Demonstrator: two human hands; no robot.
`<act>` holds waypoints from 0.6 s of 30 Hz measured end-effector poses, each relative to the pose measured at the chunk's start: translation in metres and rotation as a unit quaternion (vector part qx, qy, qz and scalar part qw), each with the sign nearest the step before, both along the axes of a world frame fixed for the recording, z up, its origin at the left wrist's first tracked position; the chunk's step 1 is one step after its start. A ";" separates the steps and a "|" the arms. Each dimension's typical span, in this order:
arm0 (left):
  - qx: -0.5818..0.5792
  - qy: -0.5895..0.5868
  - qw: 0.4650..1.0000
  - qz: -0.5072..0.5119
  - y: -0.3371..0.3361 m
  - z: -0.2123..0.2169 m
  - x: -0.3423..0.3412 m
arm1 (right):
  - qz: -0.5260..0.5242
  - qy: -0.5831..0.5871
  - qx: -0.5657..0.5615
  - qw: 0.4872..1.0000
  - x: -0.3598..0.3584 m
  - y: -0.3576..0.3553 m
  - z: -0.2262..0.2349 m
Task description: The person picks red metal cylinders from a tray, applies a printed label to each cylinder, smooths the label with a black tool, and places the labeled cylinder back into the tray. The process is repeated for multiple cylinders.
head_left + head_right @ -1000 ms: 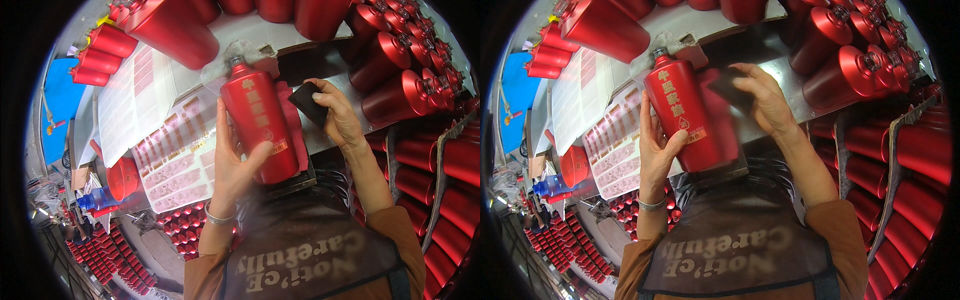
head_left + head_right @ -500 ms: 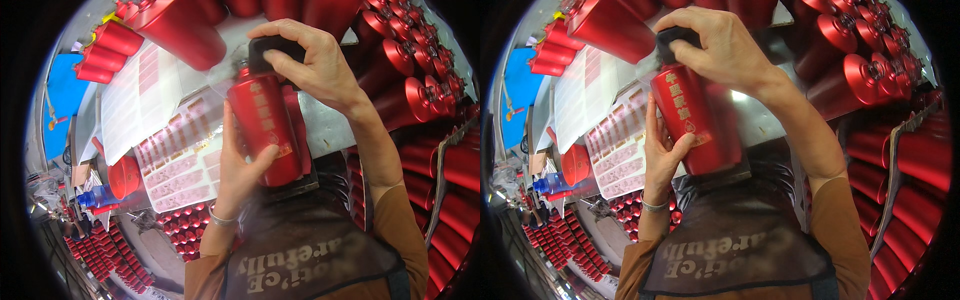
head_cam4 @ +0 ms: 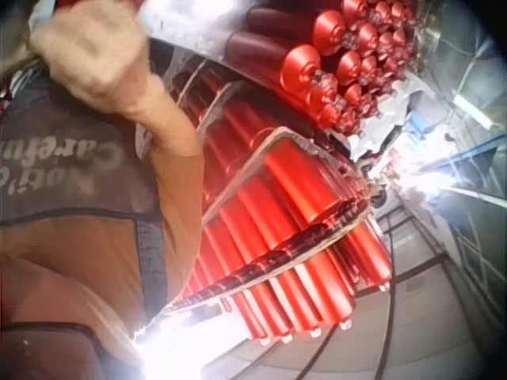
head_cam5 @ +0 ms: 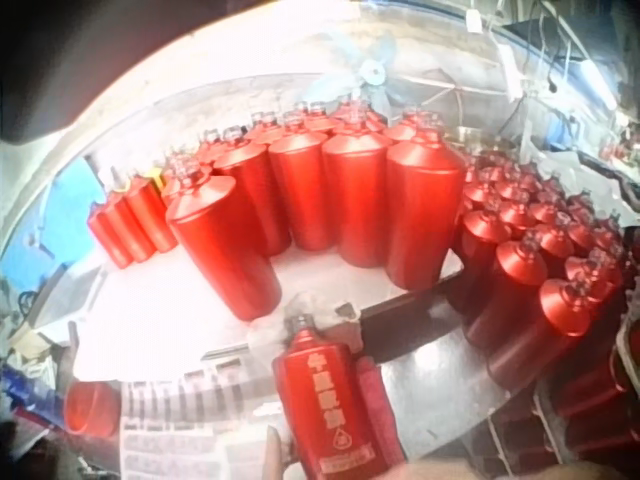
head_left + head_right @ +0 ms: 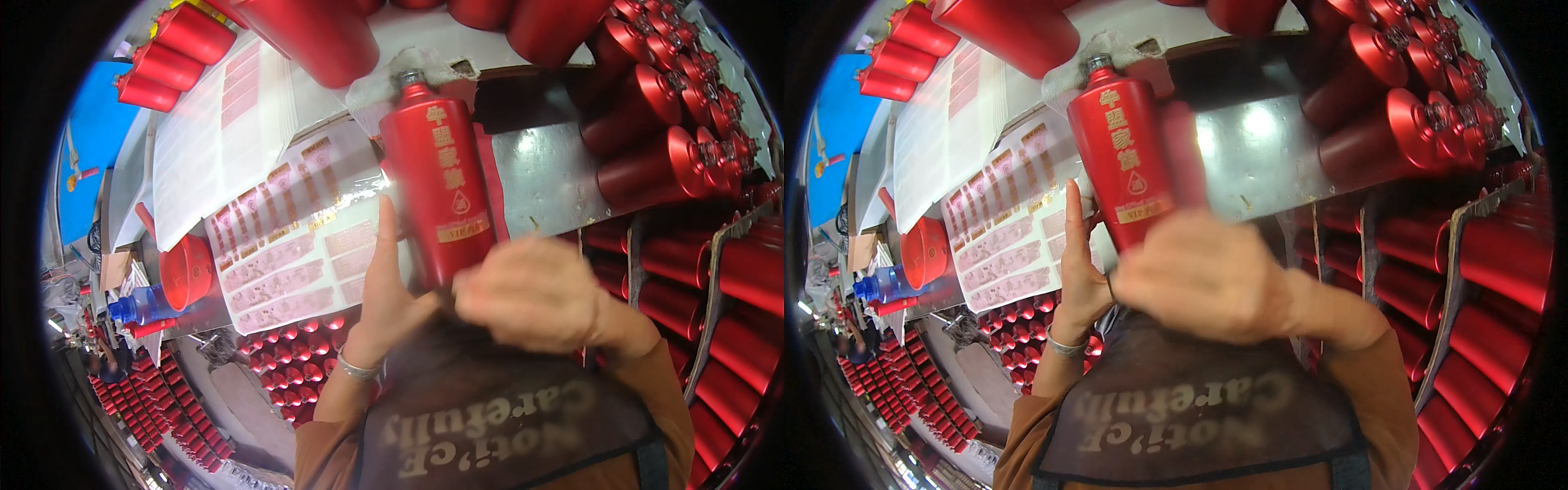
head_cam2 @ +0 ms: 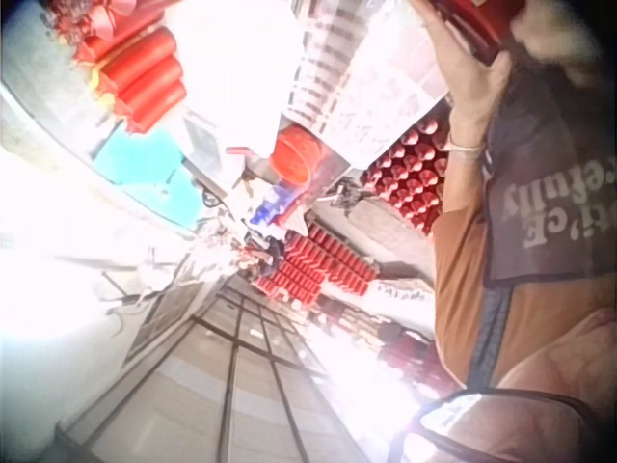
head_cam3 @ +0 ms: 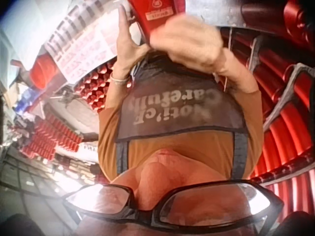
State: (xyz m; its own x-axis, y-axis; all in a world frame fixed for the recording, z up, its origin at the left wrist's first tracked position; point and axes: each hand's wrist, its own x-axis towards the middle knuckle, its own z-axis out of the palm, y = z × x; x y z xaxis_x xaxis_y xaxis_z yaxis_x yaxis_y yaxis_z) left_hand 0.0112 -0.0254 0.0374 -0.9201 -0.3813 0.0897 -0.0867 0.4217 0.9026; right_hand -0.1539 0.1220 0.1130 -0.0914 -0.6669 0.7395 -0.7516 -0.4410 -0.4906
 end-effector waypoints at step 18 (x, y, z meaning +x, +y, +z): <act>0.088 0.057 0.993 0.055 0.017 -0.012 0.002 | -0.095 0.056 0.117 0.987 -0.012 -0.016 -0.003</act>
State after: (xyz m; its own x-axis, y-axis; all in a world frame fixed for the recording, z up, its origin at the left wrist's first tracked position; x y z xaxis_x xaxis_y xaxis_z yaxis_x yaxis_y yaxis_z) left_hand 0.0133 -0.0086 0.0256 -0.8600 -0.4975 0.1136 -0.0168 0.2502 0.9681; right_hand -0.1658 0.1059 0.1102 -0.1570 -0.7989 0.5807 -0.8653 -0.1722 -0.4708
